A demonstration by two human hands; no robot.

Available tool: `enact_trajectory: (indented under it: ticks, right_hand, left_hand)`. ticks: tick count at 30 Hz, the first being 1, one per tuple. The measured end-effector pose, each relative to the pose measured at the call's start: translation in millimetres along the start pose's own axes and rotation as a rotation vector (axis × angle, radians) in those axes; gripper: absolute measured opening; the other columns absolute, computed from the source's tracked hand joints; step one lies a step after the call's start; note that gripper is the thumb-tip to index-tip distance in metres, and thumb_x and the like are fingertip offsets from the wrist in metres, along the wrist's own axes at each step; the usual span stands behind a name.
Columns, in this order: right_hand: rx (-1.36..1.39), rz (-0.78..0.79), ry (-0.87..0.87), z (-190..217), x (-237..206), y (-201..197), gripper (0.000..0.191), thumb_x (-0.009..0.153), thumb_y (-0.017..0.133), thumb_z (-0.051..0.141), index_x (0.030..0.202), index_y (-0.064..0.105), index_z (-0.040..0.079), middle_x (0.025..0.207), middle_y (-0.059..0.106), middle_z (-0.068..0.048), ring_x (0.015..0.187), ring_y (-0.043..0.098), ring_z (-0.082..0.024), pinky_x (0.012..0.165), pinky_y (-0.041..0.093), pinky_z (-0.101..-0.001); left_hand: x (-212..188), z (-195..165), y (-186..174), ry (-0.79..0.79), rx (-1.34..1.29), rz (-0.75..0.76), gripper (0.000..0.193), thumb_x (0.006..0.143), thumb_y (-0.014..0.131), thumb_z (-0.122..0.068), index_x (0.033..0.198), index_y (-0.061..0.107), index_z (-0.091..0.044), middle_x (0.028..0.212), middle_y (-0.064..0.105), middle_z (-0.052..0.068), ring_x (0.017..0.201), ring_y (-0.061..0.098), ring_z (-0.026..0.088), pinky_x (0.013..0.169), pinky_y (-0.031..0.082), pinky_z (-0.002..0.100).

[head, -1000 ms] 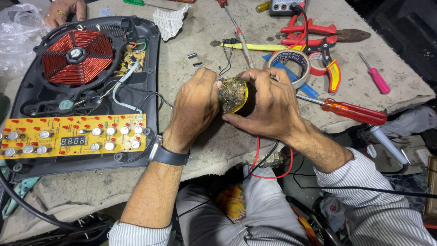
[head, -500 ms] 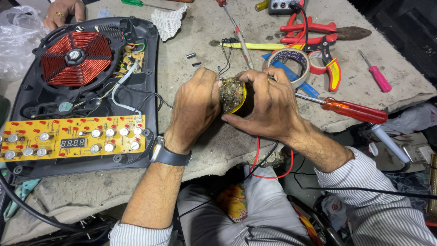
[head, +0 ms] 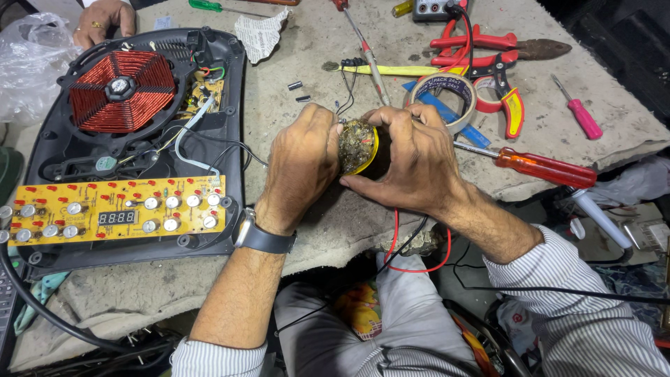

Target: The person holds a small cylindrical component with two wires, uses a soldering iron to apply solder to the wire ends, and repeatedly checks the connection. The person then twists the wires together and continues to solder the joint.

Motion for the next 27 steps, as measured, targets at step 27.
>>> enact_trajectory:
  ticks: [27]
  right_hand:
    - [-0.004,-0.013,0.03,25,24,14,0.091,0.064,0.097,0.06,0.116,0.054,-0.001,0.1,0.069,-0.01,0.084,0.067,-0.027,0.089,0.044,-0.043]
  left_hand:
    - [0,22,-33,-0.006,0.046,0.096,0.013,0.097,0.067,-0.014,0.098,0.064,-0.002,0.093,0.064,0.017,0.079,0.064,0.041,0.067,0.05,0.05]
Point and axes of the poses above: each hand's wrist, its own x-axis towards the middle knuckle, its own y-axis out of the palm, z = x × y, the point moved 3 cm from there along x, towards the middle knuckle
